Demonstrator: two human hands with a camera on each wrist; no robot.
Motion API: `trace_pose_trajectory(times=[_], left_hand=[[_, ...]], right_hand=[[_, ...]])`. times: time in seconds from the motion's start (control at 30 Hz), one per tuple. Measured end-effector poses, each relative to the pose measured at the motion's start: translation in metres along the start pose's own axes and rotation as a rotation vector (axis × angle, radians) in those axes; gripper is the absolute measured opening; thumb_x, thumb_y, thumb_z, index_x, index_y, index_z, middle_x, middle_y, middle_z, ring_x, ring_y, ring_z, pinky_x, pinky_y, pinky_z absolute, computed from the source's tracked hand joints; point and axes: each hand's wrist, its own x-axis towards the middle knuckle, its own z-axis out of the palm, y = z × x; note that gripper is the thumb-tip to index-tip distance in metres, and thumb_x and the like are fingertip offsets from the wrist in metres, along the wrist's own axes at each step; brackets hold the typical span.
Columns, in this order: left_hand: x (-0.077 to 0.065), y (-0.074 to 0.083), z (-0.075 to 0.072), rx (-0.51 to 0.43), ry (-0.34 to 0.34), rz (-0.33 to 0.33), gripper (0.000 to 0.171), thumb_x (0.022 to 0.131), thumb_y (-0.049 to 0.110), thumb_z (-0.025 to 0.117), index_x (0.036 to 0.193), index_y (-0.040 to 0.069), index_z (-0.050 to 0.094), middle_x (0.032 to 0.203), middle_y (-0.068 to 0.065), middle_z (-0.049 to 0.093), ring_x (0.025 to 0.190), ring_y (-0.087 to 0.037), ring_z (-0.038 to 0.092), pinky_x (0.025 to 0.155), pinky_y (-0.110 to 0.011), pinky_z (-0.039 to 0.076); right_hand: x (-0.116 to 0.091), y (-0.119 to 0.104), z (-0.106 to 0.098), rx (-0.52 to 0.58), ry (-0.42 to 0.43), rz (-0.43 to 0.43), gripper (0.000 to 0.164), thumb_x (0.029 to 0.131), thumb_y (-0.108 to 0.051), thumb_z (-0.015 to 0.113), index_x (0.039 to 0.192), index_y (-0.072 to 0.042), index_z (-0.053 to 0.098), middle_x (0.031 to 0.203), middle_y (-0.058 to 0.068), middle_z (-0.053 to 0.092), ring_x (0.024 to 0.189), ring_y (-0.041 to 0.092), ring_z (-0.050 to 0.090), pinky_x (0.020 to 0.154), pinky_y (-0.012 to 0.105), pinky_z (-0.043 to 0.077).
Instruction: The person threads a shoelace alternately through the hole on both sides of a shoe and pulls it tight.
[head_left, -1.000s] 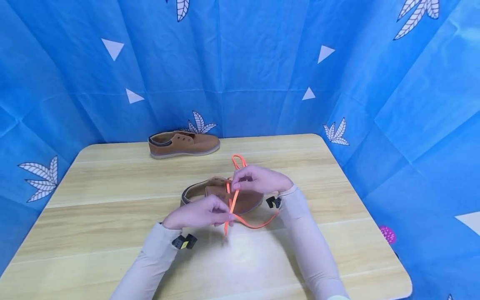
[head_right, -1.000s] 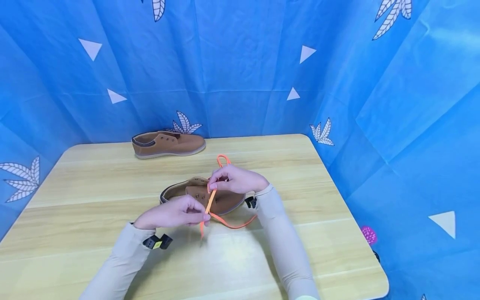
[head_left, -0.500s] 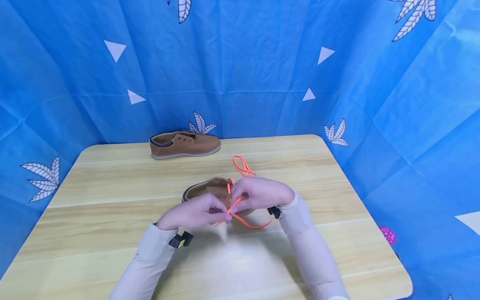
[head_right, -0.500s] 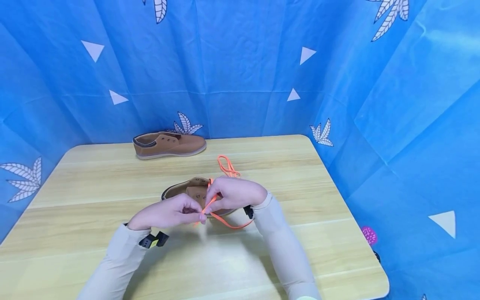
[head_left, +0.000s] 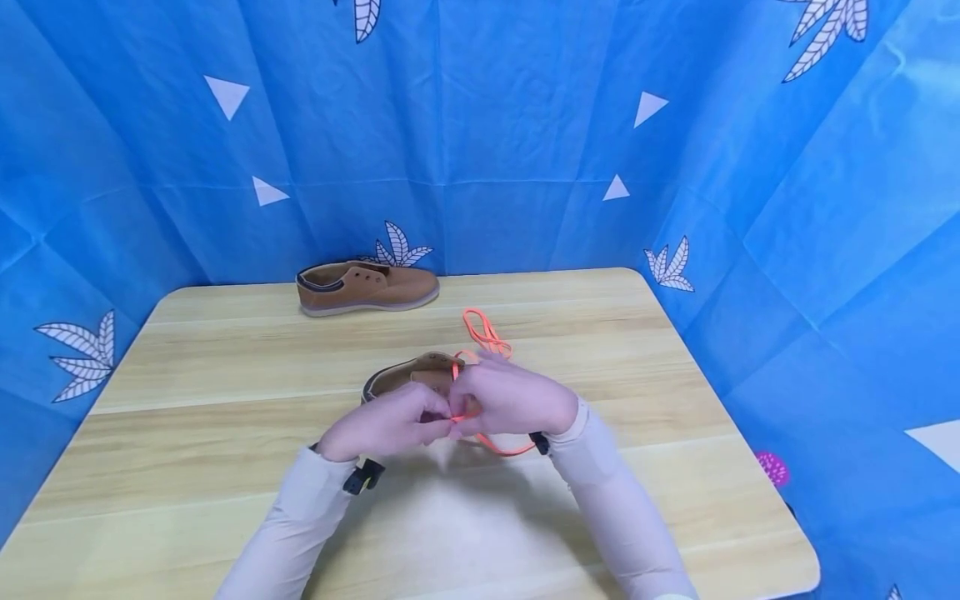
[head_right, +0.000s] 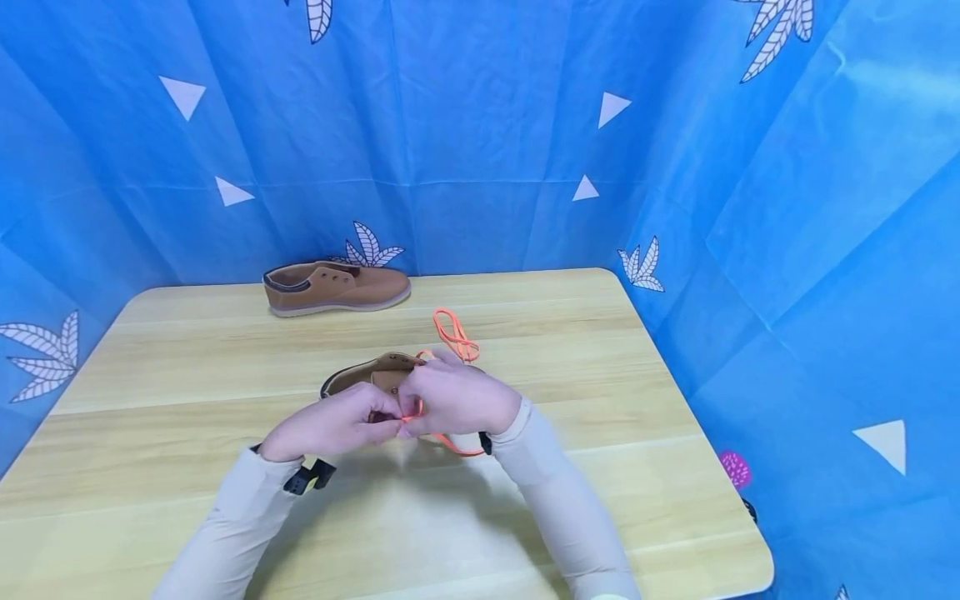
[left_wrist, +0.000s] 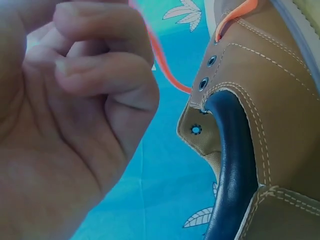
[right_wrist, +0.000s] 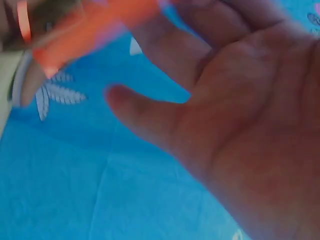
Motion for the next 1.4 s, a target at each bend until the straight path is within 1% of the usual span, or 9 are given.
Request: trace_pose_trajectory(times=[0.13,0.27,0.4,0.57,0.7,0.87,1.0,1.13,1.4], left_hand=[[0.001,0.000,-0.001,0.022,0.049,-0.016,0.022,0.101,0.025,0.068,0.080,0.020,0.073,0.061,0.013,0.038,0.054,-0.002,0.038,0.054,-0.018,0.030],[0.002,-0.002,-0.002,0.042,0.068,-0.046,0.021,0.101,0.025,0.068,0.081,0.023,0.073,0.062,0.012,0.037,0.054,-0.004,0.037,0.054,-0.020,0.029],[0.001,-0.007,-0.004,0.074,0.083,-0.055,0.022,0.101,0.023,0.068,0.079,0.022,0.071,0.062,0.012,0.039,0.054,-0.003,0.038,0.054,-0.020,0.030],[0.001,-0.010,-0.005,0.085,0.094,-0.049,0.019,0.101,0.027,0.068,0.085,0.021,0.075,0.063,0.012,0.045,0.055,-0.003,0.040,0.054,-0.020,0.031],[0.001,-0.013,-0.006,0.082,0.111,-0.077,0.010,0.099,0.024,0.071,0.096,0.018,0.078,0.070,0.011,0.057,0.059,-0.006,0.046,0.055,-0.020,0.037],[0.003,-0.020,-0.006,0.123,0.277,-0.196,0.019,0.095,0.022,0.076,0.114,0.017,0.076,0.093,0.006,0.067,0.082,-0.012,0.060,0.071,-0.028,0.053],[0.008,-0.027,-0.001,0.183,0.339,-0.238,0.022,0.094,0.021,0.077,0.114,0.013,0.076,0.100,0.000,0.063,0.089,-0.015,0.060,0.079,-0.030,0.054],[0.012,-0.029,0.002,0.195,0.331,-0.268,0.017,0.094,0.021,0.077,0.108,0.013,0.078,0.094,-0.002,0.060,0.082,-0.016,0.056,0.071,-0.029,0.051],[0.013,-0.031,-0.001,0.123,0.279,-0.288,0.009,0.096,0.020,0.074,0.101,0.013,0.076,0.082,-0.001,0.061,0.073,-0.016,0.054,0.062,-0.028,0.046]], right_hand=[[0.007,0.000,0.005,0.092,-0.009,0.069,0.018,0.089,-0.021,0.082,0.076,-0.015,0.071,0.061,-0.011,0.050,0.060,0.004,0.044,0.056,0.019,0.037],[0.006,0.004,0.005,0.121,0.010,0.097,0.007,0.091,-0.021,0.080,0.085,-0.017,0.080,0.063,-0.014,0.056,0.060,0.001,0.043,0.055,0.017,0.036],[0.003,0.007,0.002,0.071,0.030,0.114,0.017,0.091,-0.020,0.080,0.075,-0.022,0.076,0.058,-0.016,0.049,0.056,0.000,0.038,0.053,0.019,0.031],[0.006,0.007,0.005,0.049,0.018,0.114,0.019,0.093,-0.021,0.078,0.075,-0.023,0.075,0.054,-0.013,0.037,0.054,0.002,0.032,0.051,0.020,0.023],[0.011,0.007,0.007,0.027,0.039,0.114,0.013,0.092,-0.018,0.078,0.080,-0.023,0.081,0.057,-0.015,0.050,0.056,0.001,0.041,0.052,0.018,0.033],[0.010,0.009,0.006,-0.017,0.081,0.155,0.006,0.088,-0.013,0.082,0.087,-0.019,0.084,0.076,-0.013,0.073,0.067,0.002,0.062,0.065,0.021,0.052],[0.011,0.012,0.008,-0.008,0.053,0.183,0.021,0.085,-0.001,0.075,0.069,-0.013,0.071,0.060,-0.012,0.052,0.056,0.004,0.045,0.055,0.020,0.039],[0.010,0.013,0.009,-0.003,0.028,0.243,0.040,0.079,0.011,0.059,0.056,-0.017,0.042,0.057,-0.008,0.024,0.054,0.009,0.022,0.051,0.022,0.019],[0.001,0.009,0.007,-0.055,0.039,0.378,0.044,0.087,0.011,0.059,0.058,-0.017,0.042,0.055,-0.006,0.030,0.051,0.009,0.029,0.049,0.022,0.025]])
